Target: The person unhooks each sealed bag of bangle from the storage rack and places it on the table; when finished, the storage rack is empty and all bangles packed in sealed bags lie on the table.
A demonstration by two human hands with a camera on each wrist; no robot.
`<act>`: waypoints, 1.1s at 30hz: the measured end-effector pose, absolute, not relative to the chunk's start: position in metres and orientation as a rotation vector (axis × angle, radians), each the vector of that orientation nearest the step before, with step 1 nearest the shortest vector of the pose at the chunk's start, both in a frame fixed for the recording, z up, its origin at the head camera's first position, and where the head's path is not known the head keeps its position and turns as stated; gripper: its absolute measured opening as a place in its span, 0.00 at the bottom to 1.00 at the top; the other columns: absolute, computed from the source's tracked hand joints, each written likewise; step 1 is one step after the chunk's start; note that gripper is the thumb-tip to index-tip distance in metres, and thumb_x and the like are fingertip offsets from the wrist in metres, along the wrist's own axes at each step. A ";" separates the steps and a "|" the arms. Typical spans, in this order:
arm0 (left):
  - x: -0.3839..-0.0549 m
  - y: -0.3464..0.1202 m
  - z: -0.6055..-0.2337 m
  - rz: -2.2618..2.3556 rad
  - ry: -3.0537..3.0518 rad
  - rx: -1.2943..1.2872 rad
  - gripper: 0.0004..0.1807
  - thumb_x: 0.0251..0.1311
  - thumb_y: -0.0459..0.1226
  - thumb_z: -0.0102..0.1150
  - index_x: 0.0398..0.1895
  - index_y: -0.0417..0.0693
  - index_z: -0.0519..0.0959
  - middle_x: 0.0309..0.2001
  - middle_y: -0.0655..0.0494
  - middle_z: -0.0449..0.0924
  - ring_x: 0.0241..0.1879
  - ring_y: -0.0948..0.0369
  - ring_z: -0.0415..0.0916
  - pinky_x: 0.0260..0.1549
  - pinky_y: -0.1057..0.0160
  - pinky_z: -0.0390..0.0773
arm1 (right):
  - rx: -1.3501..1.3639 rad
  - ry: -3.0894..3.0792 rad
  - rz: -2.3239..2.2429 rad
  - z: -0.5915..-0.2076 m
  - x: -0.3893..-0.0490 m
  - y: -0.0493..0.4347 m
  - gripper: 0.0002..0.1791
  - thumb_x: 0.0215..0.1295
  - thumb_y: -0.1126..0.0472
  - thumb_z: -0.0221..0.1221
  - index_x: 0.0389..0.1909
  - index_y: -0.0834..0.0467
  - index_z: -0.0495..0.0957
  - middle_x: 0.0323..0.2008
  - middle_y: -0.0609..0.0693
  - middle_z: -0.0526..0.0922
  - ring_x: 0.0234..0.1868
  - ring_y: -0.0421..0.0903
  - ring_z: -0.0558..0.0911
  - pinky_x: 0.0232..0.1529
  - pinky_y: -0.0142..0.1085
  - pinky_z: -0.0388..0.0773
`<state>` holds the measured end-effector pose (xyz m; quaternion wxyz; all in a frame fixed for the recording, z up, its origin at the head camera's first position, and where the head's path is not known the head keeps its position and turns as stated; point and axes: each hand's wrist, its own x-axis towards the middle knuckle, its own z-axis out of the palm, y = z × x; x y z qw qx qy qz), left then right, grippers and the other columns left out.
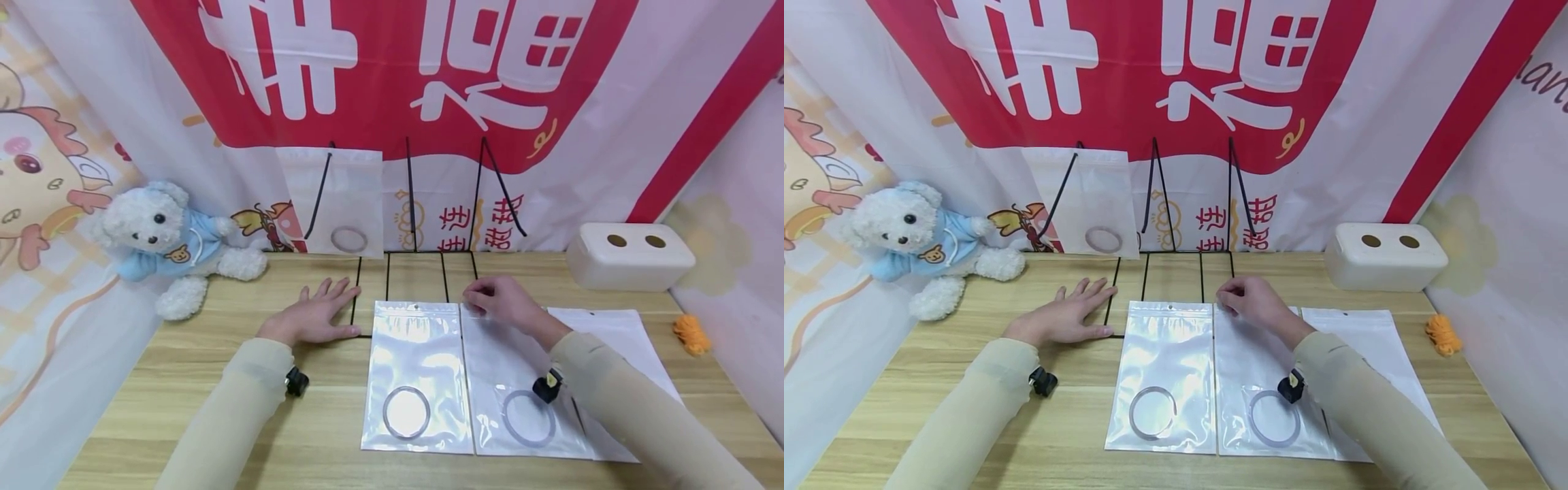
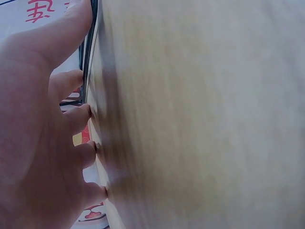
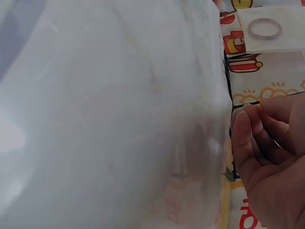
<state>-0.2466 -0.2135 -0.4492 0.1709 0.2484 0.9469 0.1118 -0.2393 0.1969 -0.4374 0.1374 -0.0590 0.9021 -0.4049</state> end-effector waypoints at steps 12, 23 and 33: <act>-0.247 -0.213 -0.449 0.309 2.684 0.704 0.53 0.72 0.69 0.54 0.90 0.60 0.47 0.90 0.45 0.37 0.87 0.32 0.34 0.77 0.18 0.34 | -0.348 2.780 -1.109 -0.436 -0.263 0.222 0.17 0.81 0.59 0.60 0.60 0.65 0.84 0.53 0.62 0.89 0.53 0.56 0.86 0.57 0.50 0.86; -0.247 -0.212 -0.446 0.314 2.681 0.700 0.53 0.73 0.69 0.55 0.90 0.58 0.48 0.90 0.44 0.37 0.87 0.31 0.34 0.77 0.17 0.34 | -0.507 2.823 -0.845 -0.450 -0.274 0.237 0.26 0.84 0.57 0.56 0.75 0.63 0.74 0.75 0.69 0.74 0.73 0.70 0.75 0.76 0.66 0.70; -0.247 -0.212 -0.446 0.317 2.676 0.696 0.53 0.72 0.69 0.55 0.90 0.59 0.48 0.90 0.45 0.37 0.87 0.32 0.33 0.77 0.18 0.34 | -0.554 2.825 -0.553 -0.452 -0.282 0.233 0.31 0.86 0.49 0.52 0.82 0.58 0.66 0.83 0.72 0.55 0.82 0.80 0.52 0.81 0.73 0.48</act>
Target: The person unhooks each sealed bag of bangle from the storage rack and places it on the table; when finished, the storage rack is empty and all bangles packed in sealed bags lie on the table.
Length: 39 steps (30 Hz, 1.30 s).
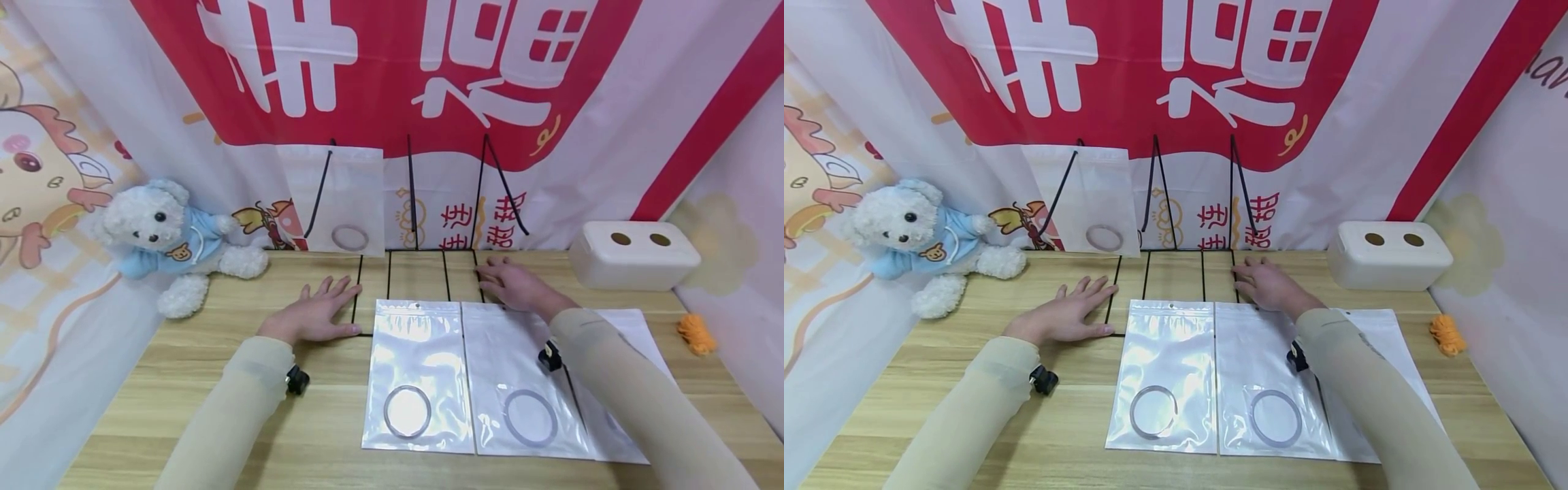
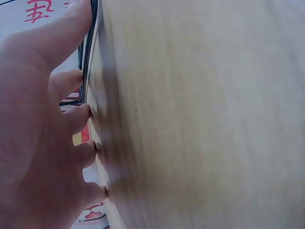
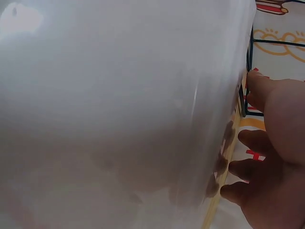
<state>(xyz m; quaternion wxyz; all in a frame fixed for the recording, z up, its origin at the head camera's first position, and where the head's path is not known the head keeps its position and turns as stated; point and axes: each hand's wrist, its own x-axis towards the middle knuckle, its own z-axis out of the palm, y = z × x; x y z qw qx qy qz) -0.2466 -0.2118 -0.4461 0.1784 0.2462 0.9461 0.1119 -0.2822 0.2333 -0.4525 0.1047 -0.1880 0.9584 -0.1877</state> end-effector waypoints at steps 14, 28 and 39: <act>-0.247 -0.212 -0.444 0.310 2.676 0.694 0.53 0.72 0.69 0.55 0.90 0.60 0.47 0.90 0.46 0.36 0.87 0.34 0.32 0.78 0.19 0.33 | -0.524 2.793 -0.415 -0.451 -0.287 0.235 0.33 0.86 0.44 0.50 0.84 0.51 0.63 0.85 0.69 0.52 0.84 0.80 0.47 0.79 0.79 0.40; -0.247 -0.212 -0.449 0.316 2.689 0.712 0.53 0.72 0.69 0.55 0.90 0.58 0.48 0.90 0.44 0.38 0.87 0.32 0.34 0.77 0.17 0.35 | -0.616 2.834 -0.369 -0.460 -0.288 0.247 0.34 0.86 0.40 0.49 0.85 0.47 0.63 0.86 0.67 0.53 0.84 0.79 0.48 0.77 0.81 0.40; -0.246 -0.212 -0.447 0.326 2.686 0.707 0.52 0.72 0.69 0.55 0.90 0.58 0.48 0.90 0.44 0.38 0.87 0.32 0.34 0.77 0.18 0.35 | -0.589 2.825 -0.375 -0.464 -0.290 0.248 0.34 0.85 0.37 0.49 0.84 0.45 0.64 0.86 0.66 0.53 0.85 0.77 0.46 0.78 0.81 0.39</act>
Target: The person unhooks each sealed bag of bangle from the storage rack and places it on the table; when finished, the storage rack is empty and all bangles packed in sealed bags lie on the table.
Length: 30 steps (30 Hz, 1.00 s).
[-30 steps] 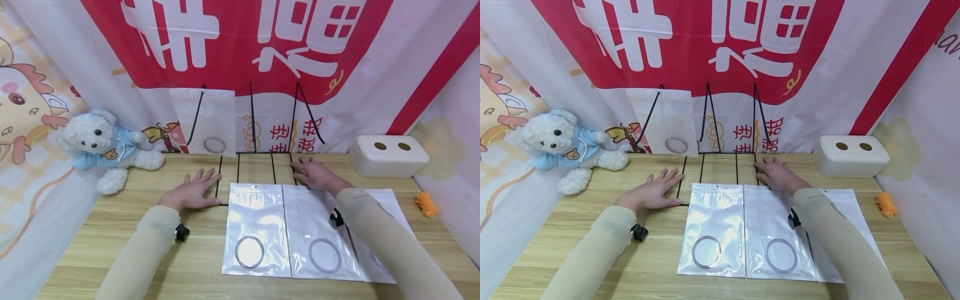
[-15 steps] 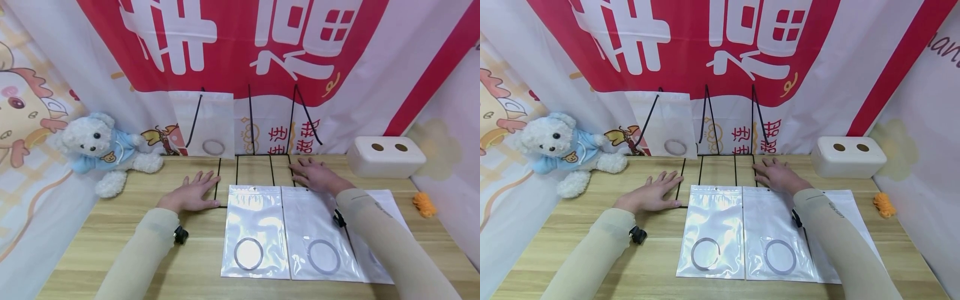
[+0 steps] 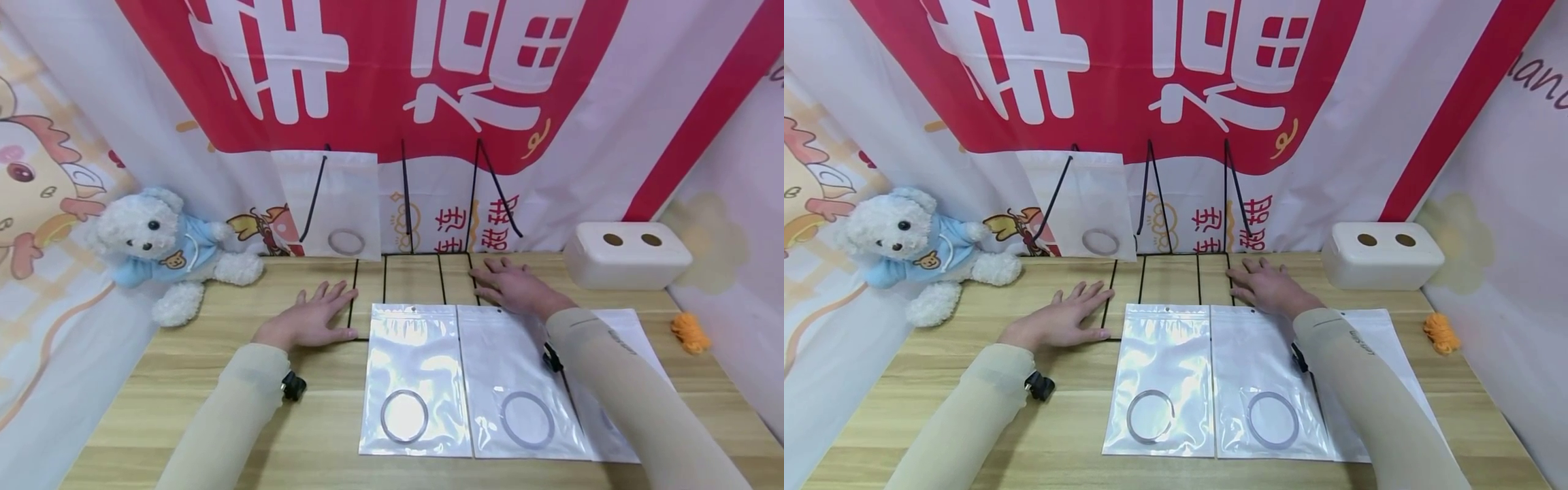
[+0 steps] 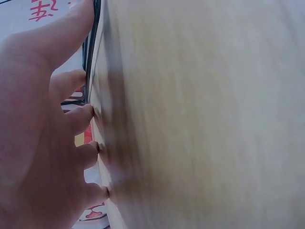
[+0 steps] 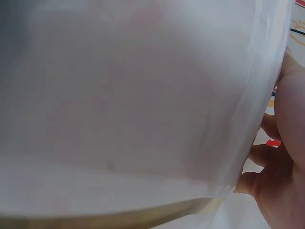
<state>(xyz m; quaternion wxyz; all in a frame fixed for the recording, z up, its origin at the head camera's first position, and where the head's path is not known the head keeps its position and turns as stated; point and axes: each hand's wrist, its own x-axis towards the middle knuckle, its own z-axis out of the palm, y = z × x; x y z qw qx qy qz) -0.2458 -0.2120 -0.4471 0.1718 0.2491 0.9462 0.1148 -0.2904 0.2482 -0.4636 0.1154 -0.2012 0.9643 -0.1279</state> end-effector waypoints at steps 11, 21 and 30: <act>-0.244 -0.231 -0.444 0.465 2.752 0.695 0.49 0.76 0.65 0.52 0.90 0.55 0.49 0.90 0.44 0.42 0.88 0.35 0.38 0.82 0.25 0.35 | -0.586 2.818 -0.381 -0.463 -0.290 0.246 0.34 0.85 0.38 0.49 0.85 0.45 0.63 0.86 0.66 0.51 0.85 0.77 0.45 0.79 0.80 0.38; -0.242 -0.234 -0.427 0.488 2.911 0.691 0.44 0.79 0.66 0.46 0.88 0.53 0.56 0.88 0.49 0.52 0.86 0.40 0.51 0.84 0.33 0.50 | -0.581 2.819 -0.381 -0.465 -0.288 0.247 0.34 0.85 0.38 0.48 0.85 0.46 0.63 0.86 0.67 0.50 0.85 0.78 0.45 0.78 0.80 0.37; -0.245 -0.238 -0.401 0.731 3.028 0.482 0.34 0.81 0.63 0.47 0.78 0.56 0.74 0.74 0.45 0.79 0.69 0.41 0.80 0.73 0.35 0.74 | -0.553 2.797 -0.398 -0.463 -0.290 0.246 0.35 0.85 0.37 0.48 0.85 0.45 0.62 0.87 0.66 0.49 0.85 0.77 0.43 0.79 0.80 0.35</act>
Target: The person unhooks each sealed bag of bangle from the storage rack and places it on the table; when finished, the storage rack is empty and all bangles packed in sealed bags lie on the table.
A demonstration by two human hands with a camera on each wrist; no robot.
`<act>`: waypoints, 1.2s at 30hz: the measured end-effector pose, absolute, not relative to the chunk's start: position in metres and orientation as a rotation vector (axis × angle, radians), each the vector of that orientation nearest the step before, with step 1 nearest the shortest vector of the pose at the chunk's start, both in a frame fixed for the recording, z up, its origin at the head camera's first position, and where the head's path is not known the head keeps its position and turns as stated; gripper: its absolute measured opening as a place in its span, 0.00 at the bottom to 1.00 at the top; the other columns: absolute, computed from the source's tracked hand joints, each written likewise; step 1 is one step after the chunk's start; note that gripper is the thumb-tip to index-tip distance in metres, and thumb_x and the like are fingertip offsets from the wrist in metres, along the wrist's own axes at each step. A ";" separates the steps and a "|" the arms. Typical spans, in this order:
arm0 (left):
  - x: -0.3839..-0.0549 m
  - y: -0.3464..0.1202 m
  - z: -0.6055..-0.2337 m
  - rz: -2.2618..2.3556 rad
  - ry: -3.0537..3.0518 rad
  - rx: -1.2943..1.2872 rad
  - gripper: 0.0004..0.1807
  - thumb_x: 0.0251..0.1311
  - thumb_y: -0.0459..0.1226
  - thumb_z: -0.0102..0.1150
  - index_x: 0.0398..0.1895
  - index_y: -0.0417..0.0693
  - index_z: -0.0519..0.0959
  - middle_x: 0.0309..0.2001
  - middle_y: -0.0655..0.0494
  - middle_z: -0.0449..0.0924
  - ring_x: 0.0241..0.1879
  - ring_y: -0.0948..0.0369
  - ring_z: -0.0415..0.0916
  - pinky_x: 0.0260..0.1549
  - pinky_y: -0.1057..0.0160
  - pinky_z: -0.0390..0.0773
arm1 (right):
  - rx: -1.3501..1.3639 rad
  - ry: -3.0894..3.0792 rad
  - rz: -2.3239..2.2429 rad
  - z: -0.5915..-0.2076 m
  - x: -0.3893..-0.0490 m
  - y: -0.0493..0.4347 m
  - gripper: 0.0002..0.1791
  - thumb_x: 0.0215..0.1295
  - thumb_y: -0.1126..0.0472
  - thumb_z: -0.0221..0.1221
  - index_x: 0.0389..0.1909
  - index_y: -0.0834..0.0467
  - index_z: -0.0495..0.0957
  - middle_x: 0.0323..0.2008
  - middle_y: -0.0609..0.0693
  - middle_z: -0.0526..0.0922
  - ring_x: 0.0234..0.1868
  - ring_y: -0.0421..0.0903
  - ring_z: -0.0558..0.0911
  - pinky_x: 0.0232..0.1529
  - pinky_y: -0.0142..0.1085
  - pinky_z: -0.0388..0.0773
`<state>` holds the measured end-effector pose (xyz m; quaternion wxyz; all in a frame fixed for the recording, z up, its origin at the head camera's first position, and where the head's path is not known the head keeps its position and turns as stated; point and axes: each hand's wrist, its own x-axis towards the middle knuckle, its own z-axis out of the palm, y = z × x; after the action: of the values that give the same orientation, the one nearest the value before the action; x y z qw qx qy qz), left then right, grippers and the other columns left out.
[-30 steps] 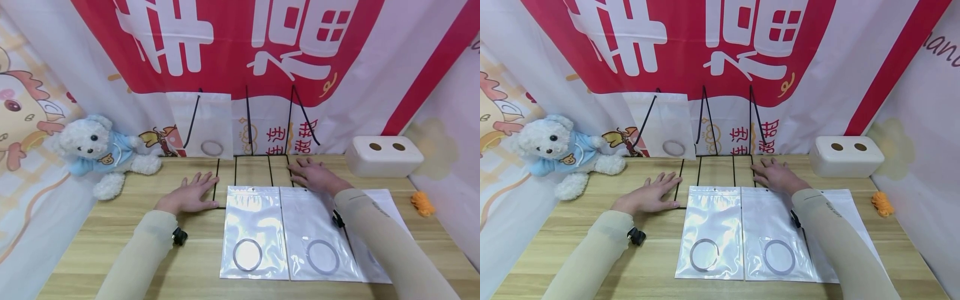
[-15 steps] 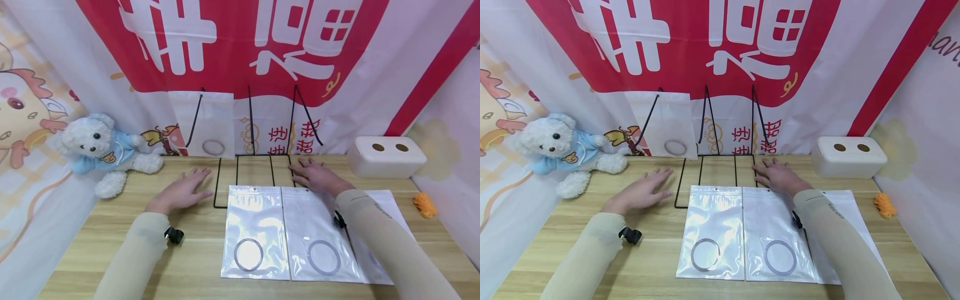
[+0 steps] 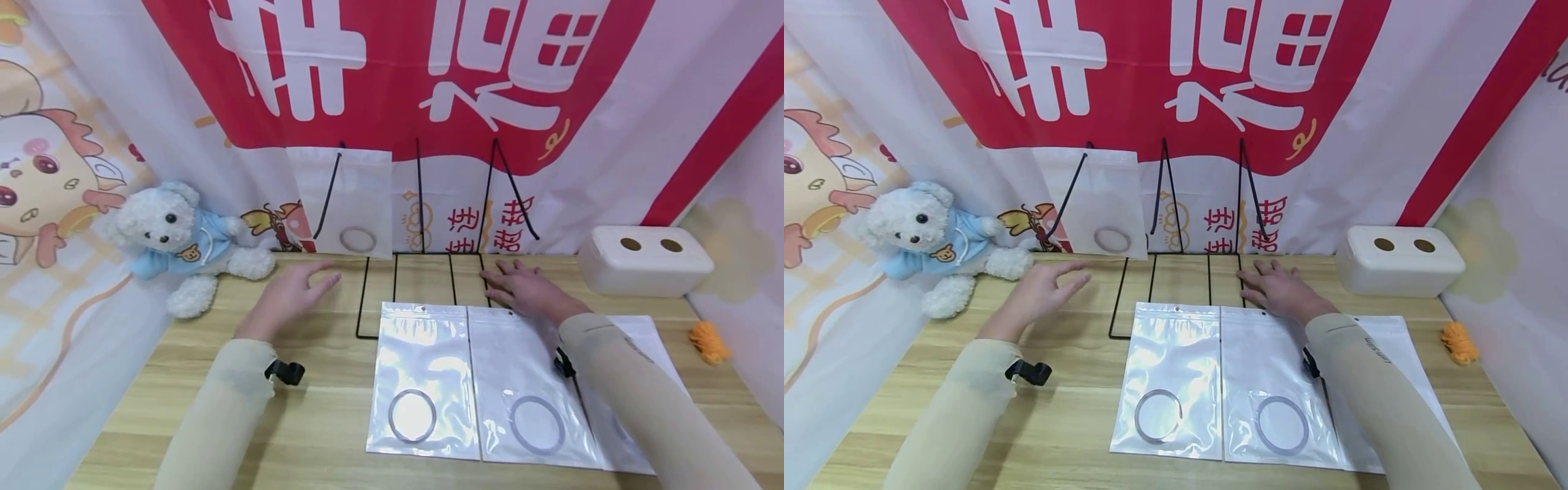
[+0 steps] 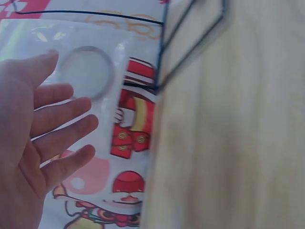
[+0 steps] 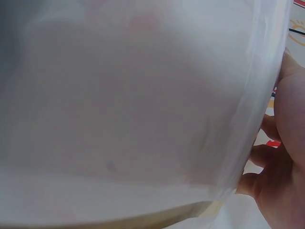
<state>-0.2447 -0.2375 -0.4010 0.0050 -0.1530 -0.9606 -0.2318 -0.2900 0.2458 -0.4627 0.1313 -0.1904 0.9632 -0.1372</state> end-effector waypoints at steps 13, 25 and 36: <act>-0.261 -0.231 -0.357 -0.925 -2.423 -0.352 0.15 0.77 0.39 0.62 0.53 0.35 0.88 0.46 0.39 0.92 0.42 0.43 0.91 0.43 0.45 0.90 | -0.583 2.804 -0.390 -0.462 -0.289 0.246 0.35 0.85 0.38 0.48 0.85 0.46 0.62 0.86 0.68 0.50 0.84 0.79 0.44 0.77 0.82 0.36; -0.284 -0.227 -0.319 -1.167 -2.275 -0.096 0.20 0.77 0.46 0.63 0.59 0.39 0.83 0.53 0.44 0.86 0.50 0.53 0.83 0.55 0.58 0.84 | -0.567 2.795 -0.391 -0.462 -0.289 0.245 0.35 0.85 0.38 0.49 0.85 0.46 0.62 0.86 0.68 0.49 0.84 0.79 0.44 0.77 0.82 0.36; -0.295 -0.215 -0.290 -1.245 -2.255 0.046 0.27 0.73 0.53 0.66 0.65 0.49 0.76 0.60 0.51 0.78 0.55 0.61 0.75 0.60 0.65 0.82 | -0.571 2.797 -0.369 -0.462 -0.289 0.243 0.35 0.85 0.38 0.48 0.85 0.46 0.62 0.86 0.68 0.49 0.84 0.79 0.44 0.76 0.83 0.37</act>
<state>-0.2953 -0.2150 -0.2897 0.2786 0.0173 -0.8406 -0.4642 -0.2892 0.2431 -0.4619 0.1312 -0.1965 0.9633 -0.1272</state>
